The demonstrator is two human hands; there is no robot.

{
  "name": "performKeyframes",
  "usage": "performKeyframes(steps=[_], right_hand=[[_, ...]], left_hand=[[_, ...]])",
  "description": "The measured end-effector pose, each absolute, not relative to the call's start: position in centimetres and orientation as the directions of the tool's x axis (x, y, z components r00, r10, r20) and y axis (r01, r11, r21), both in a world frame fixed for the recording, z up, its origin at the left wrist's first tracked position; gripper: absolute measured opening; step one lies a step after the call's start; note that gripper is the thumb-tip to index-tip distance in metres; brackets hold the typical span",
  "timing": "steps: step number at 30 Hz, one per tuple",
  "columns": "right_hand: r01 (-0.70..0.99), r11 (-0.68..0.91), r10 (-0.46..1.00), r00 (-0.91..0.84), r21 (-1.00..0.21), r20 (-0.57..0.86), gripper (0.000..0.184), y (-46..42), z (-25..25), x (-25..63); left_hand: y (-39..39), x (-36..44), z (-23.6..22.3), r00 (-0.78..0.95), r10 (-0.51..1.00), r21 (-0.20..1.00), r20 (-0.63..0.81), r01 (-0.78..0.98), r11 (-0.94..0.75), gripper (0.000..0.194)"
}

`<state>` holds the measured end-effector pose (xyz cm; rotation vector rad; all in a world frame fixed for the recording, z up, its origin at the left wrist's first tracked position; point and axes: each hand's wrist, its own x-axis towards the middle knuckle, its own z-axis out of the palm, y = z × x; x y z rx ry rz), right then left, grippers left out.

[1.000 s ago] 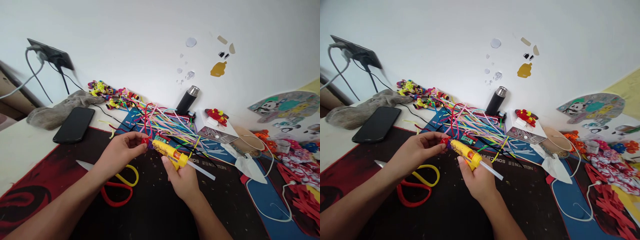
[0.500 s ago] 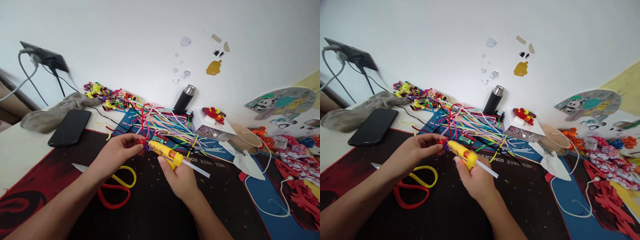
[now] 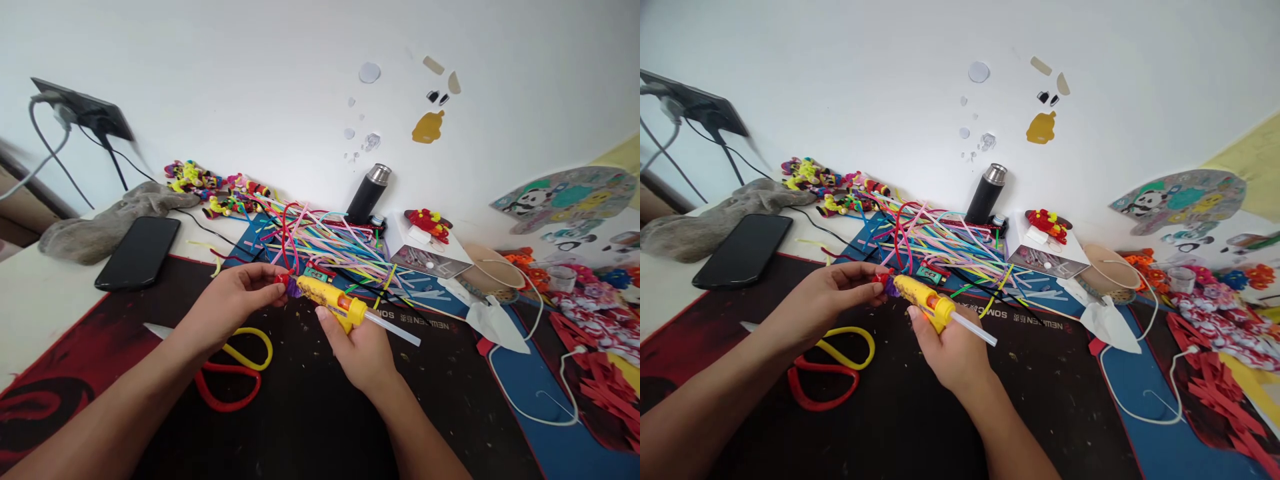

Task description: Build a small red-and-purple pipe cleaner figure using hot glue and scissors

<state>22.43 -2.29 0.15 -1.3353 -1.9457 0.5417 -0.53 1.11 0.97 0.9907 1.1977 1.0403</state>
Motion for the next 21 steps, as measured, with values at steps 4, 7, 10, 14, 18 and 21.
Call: performKeyframes(steps=[4,7,10,14,18,21], right_hand=[[0.643,0.366,0.929,-0.213,-0.673,0.302,0.043,-2.44,0.32,22.49],[0.644,0.360,0.931,-0.207,-0.675,0.299,0.046,-2.38,0.37,22.55],[0.638,0.354,0.934,-0.207,-0.684,0.290,0.047,-2.20,0.47,22.57],[0.637,0.327,0.944,-0.188,-0.699,0.271,0.049,-2.10,0.69,22.61],[0.624,0.320,0.946,-0.169,-0.713,0.276,0.052,-2.33,0.67,22.69],[0.616,0.326,0.944,-0.173,-0.717,0.281,0.051,-2.52,0.53,22.69]], left_hand=[[1.03,-0.58,0.86,0.067,0.971,0.965,-0.228,-0.118,0.234,0.046],[0.99,-0.66,0.63,0.073,0.972,0.965,-0.221,-0.125,0.229,0.045],[1.00,-0.65,0.62,0.063,0.974,0.966,-0.218,-0.129,0.224,0.045],[1.10,-0.54,1.00,0.046,0.976,0.970,-0.212,-0.114,0.216,0.046],[1.23,-0.48,1.22,0.035,0.977,0.971,-0.211,-0.106,0.213,0.043],[1.27,-0.47,1.17,0.034,0.979,0.975,-0.199,-0.091,0.201,0.044]])
